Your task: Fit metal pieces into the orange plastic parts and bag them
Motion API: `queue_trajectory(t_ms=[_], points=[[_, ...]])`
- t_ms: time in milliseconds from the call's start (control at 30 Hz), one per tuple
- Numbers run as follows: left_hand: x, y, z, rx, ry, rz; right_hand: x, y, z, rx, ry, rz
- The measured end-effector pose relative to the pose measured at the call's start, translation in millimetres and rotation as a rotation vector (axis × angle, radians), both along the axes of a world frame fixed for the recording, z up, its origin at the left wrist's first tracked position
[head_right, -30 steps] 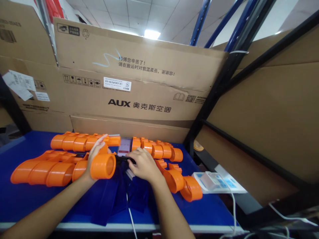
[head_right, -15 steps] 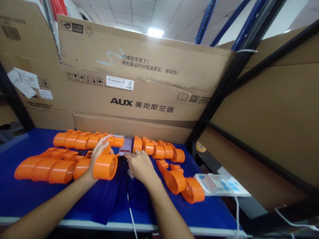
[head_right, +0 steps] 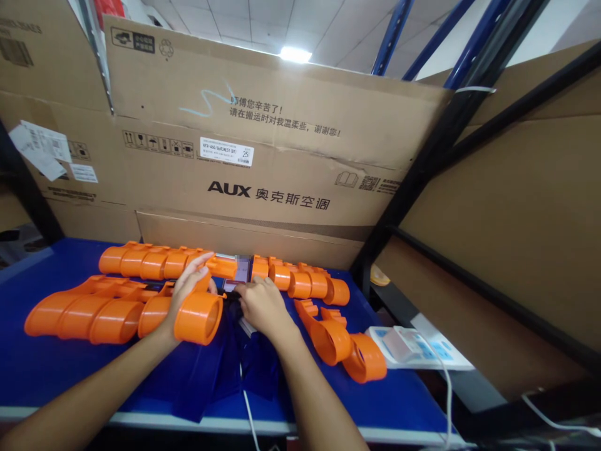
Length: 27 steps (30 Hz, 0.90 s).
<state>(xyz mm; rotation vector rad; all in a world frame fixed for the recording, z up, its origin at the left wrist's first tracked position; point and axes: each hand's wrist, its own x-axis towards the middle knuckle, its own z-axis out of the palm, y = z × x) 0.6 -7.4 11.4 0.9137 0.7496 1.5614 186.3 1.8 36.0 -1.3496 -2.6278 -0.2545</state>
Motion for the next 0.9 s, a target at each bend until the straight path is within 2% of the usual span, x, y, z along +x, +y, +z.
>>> queue_trajectory(t_ms=[200,367,500,567,733,900], points=[[0.1,-2.0,2.3,0.002,0.009,0.025,11.2,0.5,1.8,0.035,0.177,0.071],[4.4,-6.8,5.4,0.01,0.012,0.02,31.9,0.0,11.5,0.148,0.584,0.135],[11.5,-7.3,2.1,0.054,0.011,-0.046,40.8,-2.1,15.5,0.342,0.931,0.062],[14.2,-6.1,-1.3,0.088,0.043,-0.072,39.5,-3.8,15.4,0.398,1.035,0.057],[16.3,-6.2,-5.6,0.151,0.132,-0.139,26.8,-9.0,13.9,0.355,0.976,0.204],[17.3,-9.6,-4.7,0.184,0.166,-0.167,19.9,-11.0,11.4,0.326,0.913,0.245]])
